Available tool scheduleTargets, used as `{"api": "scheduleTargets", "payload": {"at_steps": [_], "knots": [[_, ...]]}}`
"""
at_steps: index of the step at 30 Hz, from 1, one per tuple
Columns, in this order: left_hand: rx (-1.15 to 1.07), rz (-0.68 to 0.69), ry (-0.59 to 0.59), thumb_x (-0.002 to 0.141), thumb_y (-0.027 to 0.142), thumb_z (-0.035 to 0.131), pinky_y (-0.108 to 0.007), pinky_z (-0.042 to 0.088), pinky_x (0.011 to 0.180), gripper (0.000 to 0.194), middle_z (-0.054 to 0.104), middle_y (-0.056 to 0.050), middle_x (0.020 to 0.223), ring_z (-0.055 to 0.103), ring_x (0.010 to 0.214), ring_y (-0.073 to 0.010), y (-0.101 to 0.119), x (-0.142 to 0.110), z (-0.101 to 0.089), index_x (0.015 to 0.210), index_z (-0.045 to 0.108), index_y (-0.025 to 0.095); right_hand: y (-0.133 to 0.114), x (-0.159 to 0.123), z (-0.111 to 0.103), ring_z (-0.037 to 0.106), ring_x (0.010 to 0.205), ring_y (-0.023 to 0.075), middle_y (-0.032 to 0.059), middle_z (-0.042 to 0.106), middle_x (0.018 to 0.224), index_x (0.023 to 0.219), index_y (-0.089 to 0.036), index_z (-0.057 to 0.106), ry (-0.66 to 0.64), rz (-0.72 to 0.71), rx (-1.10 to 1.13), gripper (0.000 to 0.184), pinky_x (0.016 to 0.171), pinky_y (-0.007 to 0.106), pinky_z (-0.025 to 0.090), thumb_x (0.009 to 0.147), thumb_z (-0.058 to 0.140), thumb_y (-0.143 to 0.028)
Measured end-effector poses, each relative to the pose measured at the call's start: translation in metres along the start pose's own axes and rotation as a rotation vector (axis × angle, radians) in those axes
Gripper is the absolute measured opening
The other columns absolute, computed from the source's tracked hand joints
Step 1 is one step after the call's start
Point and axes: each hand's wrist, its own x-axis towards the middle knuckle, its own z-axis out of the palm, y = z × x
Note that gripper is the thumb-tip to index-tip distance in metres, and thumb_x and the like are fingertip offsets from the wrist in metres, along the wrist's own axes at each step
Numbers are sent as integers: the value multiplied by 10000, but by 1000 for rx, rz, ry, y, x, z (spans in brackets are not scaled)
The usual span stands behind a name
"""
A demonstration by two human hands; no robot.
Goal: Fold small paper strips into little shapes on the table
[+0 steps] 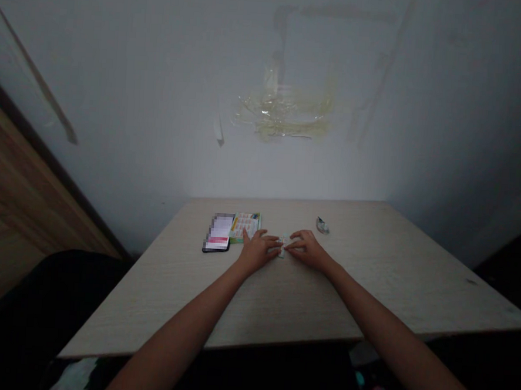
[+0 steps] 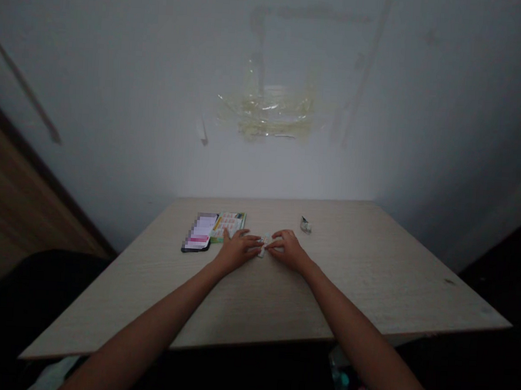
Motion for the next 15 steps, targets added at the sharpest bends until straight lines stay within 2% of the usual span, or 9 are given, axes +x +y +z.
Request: {"api": "scheduleTargets", "payload": {"at_steps": [7, 15], "knots": [[-47, -44, -44, 912, 463, 579, -795, -93, 1056, 280, 625, 49, 1356, 366, 1389, -313, 1, 2, 0, 1180, 661, 450, 10, 4, 7, 516, 1156, 245, 83, 616, 1176, 932, -305, 793, 3, 110, -42, 134, 1043, 433, 407, 857, 681, -308], [-54, -62, -47, 909, 462, 579, -802, -77, 1054, 267, 630, 55, 1348, 369, 1388, -319, 1, 4, 0, 1160, 670, 455, 18, 10, 10, 505, 1166, 249, 96, 595, 1193, 977, -291, 784, 5, 173, -83, 166, 1056, 448, 400, 876, 653, -307]]}}
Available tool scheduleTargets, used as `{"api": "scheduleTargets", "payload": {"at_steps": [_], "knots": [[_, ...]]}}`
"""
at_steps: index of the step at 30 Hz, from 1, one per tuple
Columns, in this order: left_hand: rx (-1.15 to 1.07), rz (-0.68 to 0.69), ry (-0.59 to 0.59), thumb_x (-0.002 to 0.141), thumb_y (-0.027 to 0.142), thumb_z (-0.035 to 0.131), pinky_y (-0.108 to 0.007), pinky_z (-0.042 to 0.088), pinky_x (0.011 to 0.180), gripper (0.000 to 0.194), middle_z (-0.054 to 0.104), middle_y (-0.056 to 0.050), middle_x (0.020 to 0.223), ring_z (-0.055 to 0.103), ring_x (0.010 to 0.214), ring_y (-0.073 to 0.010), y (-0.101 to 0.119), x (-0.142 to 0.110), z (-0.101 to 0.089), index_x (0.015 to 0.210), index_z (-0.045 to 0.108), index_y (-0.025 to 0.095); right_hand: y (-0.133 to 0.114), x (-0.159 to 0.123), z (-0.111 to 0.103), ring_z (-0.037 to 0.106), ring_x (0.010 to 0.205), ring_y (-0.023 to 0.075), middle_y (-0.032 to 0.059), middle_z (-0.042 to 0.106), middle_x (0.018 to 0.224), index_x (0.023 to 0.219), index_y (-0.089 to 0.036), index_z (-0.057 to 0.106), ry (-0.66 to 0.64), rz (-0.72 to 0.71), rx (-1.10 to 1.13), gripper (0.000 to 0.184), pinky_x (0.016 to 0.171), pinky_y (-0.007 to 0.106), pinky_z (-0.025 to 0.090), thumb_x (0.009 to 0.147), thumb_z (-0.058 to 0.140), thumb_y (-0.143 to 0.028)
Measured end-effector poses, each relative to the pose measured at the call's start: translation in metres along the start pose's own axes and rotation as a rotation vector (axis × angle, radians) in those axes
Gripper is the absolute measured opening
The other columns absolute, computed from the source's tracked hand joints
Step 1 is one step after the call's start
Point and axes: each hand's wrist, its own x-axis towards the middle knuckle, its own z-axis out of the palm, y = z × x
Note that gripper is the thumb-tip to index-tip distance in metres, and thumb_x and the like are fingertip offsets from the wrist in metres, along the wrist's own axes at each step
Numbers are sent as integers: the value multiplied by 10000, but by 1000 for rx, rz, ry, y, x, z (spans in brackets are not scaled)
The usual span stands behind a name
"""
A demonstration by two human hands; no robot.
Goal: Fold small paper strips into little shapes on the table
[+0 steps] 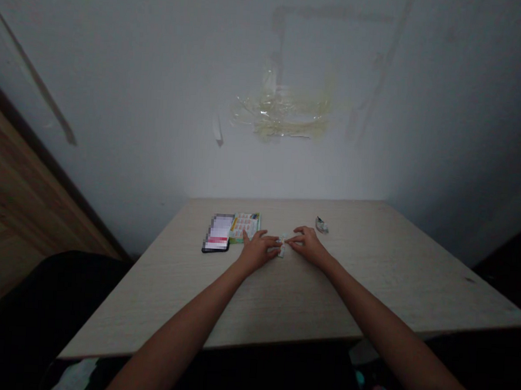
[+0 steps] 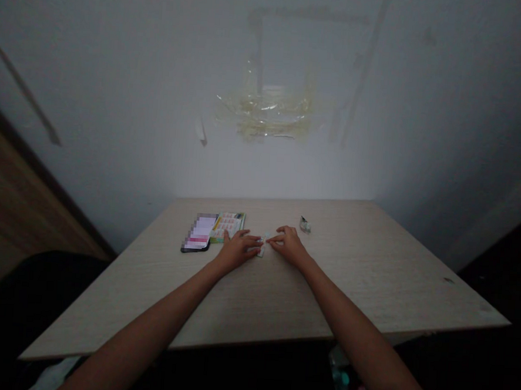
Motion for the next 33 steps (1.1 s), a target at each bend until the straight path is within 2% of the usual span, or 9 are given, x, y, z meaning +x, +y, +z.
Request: {"api": "scheduleTargets", "payload": {"at_steps": [13, 20, 27, 33], "knots": [[-1, -4, -12, 906, 462, 583, -804, -46, 1055, 279, 617, 46, 1367, 360, 1392, -315, 0, 1, 0, 1172, 663, 438, 6, 10, 4, 525, 1115, 247, 103, 582, 1160, 1101, -306, 749, 3, 45, -79, 256, 1027, 426, 418, 936, 565, -372], [-9, -4, -10, 909, 481, 566, -807, -59, 1049, 280, 615, 49, 1367, 360, 1389, -327, 1, 0, -1, 1170, 663, 447, -1, 7, 2, 514, 1103, 237, 101, 572, 1156, 1186, -293, 707, 18, 33, -145, 291, 1019, 400, 404, 948, 544, -334], [13, 31, 20, 918, 459, 563, -799, -76, 1055, 277, 616, 41, 1363, 369, 1385, -313, 0, -1, 2, 1178, 653, 431, -5, 2, -1, 492, 1167, 266, 131, 551, 1241, 1300, -254, 632, -29, 53, -193, 385, 1029, 421, 390, 940, 542, -356], [57, -26, 46, 883, 476, 603, -797, -36, 1068, 424, 531, -20, 1454, 353, 1386, -325, 4, -2, -3, 1293, 579, 372, -5, 0, -2, 472, 1207, 270, 128, 540, 1263, 1292, -272, 639, -45, 44, -155, 385, 1046, 426, 383, 924, 566, -360]]}}
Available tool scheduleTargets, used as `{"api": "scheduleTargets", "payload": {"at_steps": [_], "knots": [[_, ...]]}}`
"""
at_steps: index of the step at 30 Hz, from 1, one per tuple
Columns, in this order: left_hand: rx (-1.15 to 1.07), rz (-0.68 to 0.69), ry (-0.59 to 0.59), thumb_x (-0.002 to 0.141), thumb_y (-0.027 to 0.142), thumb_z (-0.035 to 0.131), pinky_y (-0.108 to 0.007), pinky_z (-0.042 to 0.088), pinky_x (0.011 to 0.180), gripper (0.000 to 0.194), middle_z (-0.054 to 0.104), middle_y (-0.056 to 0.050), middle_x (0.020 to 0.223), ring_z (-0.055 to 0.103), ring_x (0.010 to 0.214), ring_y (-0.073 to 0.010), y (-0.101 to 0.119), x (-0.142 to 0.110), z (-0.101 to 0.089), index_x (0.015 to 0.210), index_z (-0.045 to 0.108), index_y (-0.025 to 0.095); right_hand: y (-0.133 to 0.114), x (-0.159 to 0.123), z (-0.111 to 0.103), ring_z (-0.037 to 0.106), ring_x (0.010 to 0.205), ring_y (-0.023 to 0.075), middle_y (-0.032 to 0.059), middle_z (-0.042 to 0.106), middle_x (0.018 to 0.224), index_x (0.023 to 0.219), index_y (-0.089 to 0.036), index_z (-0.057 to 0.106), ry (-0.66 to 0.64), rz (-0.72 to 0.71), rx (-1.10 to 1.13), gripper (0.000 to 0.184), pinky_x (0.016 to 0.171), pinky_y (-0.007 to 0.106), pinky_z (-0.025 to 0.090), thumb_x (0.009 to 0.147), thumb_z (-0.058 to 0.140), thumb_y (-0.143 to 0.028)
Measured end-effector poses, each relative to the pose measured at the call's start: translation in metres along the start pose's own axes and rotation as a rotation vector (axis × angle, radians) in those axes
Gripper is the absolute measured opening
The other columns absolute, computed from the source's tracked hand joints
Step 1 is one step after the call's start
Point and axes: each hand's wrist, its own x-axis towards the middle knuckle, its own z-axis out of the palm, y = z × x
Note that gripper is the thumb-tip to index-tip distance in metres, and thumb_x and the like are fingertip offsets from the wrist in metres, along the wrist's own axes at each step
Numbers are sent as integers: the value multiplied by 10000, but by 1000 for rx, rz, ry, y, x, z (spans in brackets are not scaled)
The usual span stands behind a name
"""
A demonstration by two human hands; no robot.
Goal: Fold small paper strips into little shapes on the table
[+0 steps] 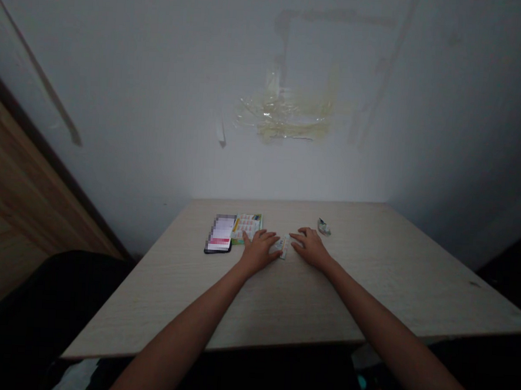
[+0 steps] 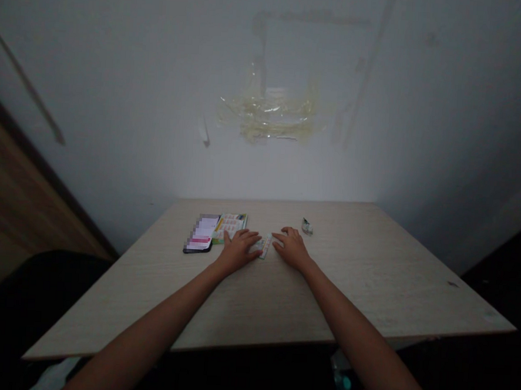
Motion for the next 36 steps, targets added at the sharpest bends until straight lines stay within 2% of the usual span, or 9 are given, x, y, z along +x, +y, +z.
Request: {"api": "scheduleTargets", "payload": {"at_steps": [5, 12, 17, 21, 26, 29, 32, 36], "knots": [[21, -28, -7, 865, 490, 620, -808, 1, 1063, 379, 523, -36, 1455, 352, 1380, -335, 2, 0, -3, 1215, 634, 345, 3, -1, -1, 489, 1183, 261, 121, 551, 1244, 1294, -258, 636, 28, -21, 94, 412, 1053, 428, 388, 889, 614, -328], [-49, -56, 40, 840, 427, 663, -800, 58, 1071, 394, 568, -46, 1392, 399, 1350, -320, 2, 0, 0, 1216, 610, 321, 7, 1, 2, 538, 1134, 262, 117, 603, 1171, 1259, -245, 662, 113, -13, 290, 420, 1052, 437, 400, 853, 656, -354], [-120, -67, 83, 834, 397, 672, -773, 69, 1092, 410, 591, -59, 1341, 421, 1337, -311, 7, -1, 1, 1222, 579, 305, 7, 2, 9, 590, 1073, 268, 109, 661, 1090, 1030, -231, 766, 144, 8, 460, 305, 1010, 437, 433, 830, 668, -439], [-154, -61, 94, 835, 382, 674, -747, 36, 1112, 402, 601, -61, 1322, 423, 1337, -305, 11, -1, 1, 1217, 579, 301, 3, 2, 9, 622, 1011, 246, 88, 693, 1021, 859, -230, 778, 148, 3, 553, 210, 981, 419, 447, 812, 679, -410], [-201, -32, 138, 847, 360, 669, -726, 46, 1126, 448, 594, -60, 1345, 442, 1322, -291, 15, -3, 0, 1276, 550, 308, -1, 2, 4, 643, 935, 231, 84, 708, 937, 741, -209, 747, 196, 45, 634, 205, 922, 393, 472, 792, 674, -394], [-217, 4, 178, 861, 342, 657, -698, 43, 1145, 335, 608, -46, 1331, 463, 1307, -278, 18, -4, 0, 1192, 616, 315, -3, 2, 3, 652, 900, 232, 72, 714, 884, 697, -206, 722, 222, 76, 651, 225, 901, 393, 481, 782, 667, -407], [-231, 39, 186, 869, 343, 652, -693, 20, 1148, 208, 622, -20, 1318, 478, 1299, -270, 19, -4, 2, 1075, 678, 331, -7, 2, 2, 662, 873, 238, 63, 724, 847, 682, -201, 708, 204, 85, 679, 245, 887, 394, 486, 775, 664, -424], [-294, 19, 143, 873, 335, 655, -723, 8, 1125, 224, 638, -11, 1319, 461, 1329, -270, 19, -3, 6, 1095, 676, 347, -15, 1, -4, 678, 836, 234, 53, 742, 831, 760, -196, 728, 119, 96, 752, 288, 854, 376, 506, 800, 639, -467]]}}
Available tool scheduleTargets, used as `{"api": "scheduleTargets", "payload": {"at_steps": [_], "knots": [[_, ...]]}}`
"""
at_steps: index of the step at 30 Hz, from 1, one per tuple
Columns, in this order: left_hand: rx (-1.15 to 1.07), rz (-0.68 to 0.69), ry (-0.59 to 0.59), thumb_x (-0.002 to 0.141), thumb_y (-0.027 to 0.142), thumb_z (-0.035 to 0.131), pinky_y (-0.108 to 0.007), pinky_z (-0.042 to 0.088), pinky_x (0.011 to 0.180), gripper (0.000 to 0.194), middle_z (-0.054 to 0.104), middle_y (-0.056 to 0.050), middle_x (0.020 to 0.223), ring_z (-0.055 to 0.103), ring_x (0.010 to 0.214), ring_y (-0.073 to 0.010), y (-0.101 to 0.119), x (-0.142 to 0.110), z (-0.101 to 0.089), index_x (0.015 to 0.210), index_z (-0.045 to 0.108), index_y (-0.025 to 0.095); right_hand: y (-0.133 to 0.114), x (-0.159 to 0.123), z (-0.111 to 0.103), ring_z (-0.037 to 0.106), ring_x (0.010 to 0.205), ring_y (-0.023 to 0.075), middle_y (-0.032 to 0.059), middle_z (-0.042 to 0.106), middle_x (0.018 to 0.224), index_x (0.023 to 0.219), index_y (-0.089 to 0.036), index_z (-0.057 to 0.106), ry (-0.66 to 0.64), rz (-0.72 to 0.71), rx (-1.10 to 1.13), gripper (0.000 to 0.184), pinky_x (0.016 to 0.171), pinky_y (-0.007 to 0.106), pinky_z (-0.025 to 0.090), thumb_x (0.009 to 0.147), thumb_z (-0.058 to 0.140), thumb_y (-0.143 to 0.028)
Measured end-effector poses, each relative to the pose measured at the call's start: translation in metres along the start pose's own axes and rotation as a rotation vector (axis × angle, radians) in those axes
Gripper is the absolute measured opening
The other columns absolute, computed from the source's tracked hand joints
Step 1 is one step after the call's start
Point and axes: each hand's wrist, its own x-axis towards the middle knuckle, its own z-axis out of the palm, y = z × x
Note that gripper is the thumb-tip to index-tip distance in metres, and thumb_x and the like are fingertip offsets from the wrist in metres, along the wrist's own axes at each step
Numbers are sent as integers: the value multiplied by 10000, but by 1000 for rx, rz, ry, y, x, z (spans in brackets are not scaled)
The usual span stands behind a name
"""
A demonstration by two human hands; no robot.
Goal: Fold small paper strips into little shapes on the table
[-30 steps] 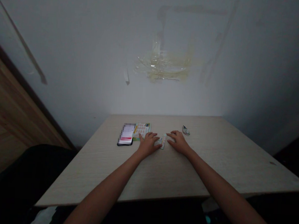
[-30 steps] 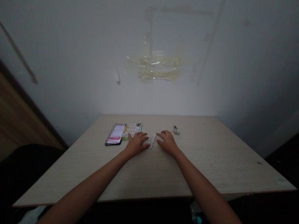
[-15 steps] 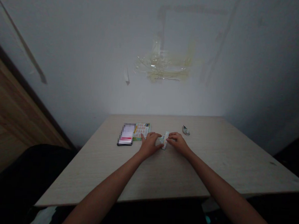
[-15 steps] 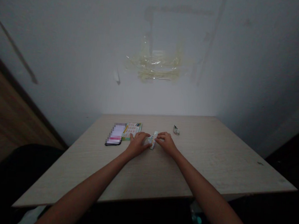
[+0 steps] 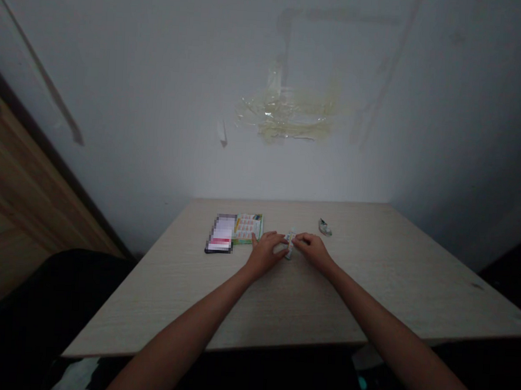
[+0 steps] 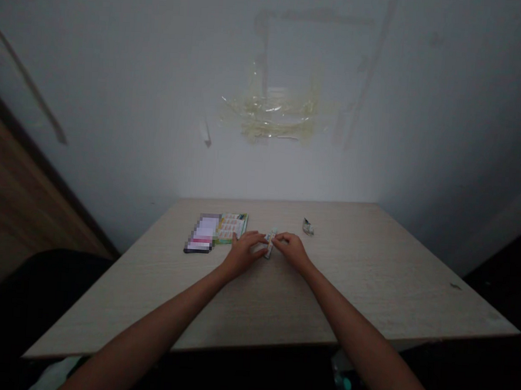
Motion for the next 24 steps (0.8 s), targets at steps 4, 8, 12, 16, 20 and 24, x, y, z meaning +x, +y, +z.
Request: {"api": "scheduleTargets", "payload": {"at_steps": [4, 8, 12, 16, 20, 24], "knots": [[-39, -50, -24, 870, 360, 653, -726, -3, 1121, 249, 655, -20, 1297, 469, 1332, -281, -2, 1, 2, 1117, 680, 344, -8, -2, 0, 689, 868, 237, 57, 757, 870, 813, -200, 746, -56, -2, 23, 291, 876, 379, 508, 819, 623, -463], [-30, -80, -17, 860, 407, 657, -723, -59, 1112, 224, 673, -20, 1260, 504, 1300, -283, -3, 2, 2, 1068, 704, 339, -9, -2, 0, 691, 911, 239, 72, 758, 903, 826, -206, 752, -70, -51, 14, 265, 896, 389, 505, 826, 622, -436], [-50, -100, -7, 852, 438, 657, -715, -86, 1108, 222, 676, -11, 1252, 522, 1280, -272, -4, 3, 3, 1044, 712, 342, -5, -2, 1, 688, 919, 240, 80, 753, 914, 816, -210, 751, -45, -93, -16, 219, 917, 405, 498, 797, 658, -407], [-76, -103, -7, 851, 451, 649, -710, -103, 1107, 214, 693, -5, 1220, 538, 1260, -270, -3, 3, 2, 1017, 716, 333, -4, -2, 1, 685, 921, 237, 75, 751, 907, 818, -213, 752, -45, -102, -52, 193, 920, 403, 493, 794, 673, -388], [-87, -109, -13, 850, 445, 649, -704, -115, 1108, 222, 694, -11, 1219, 536, 1261, -281, -2, 3, 1, 1025, 711, 324, -5, -1, 1, 685, 907, 234, 71, 751, 893, 811, -215, 753, -60, -115, -54, 200, 909, 396, 493, 810, 660, -393], [-59, -133, -9, 843, 439, 664, -717, -95, 1103, 219, 665, -12, 1270, 515, 1282, -278, -1, 3, 0, 1031, 708, 335, -4, -1, 2, 683, 917, 234, 69, 751, 902, 803, -221, 754, -57, -96, -54, 194, 915, 396, 494, 799, 676, -398]]}}
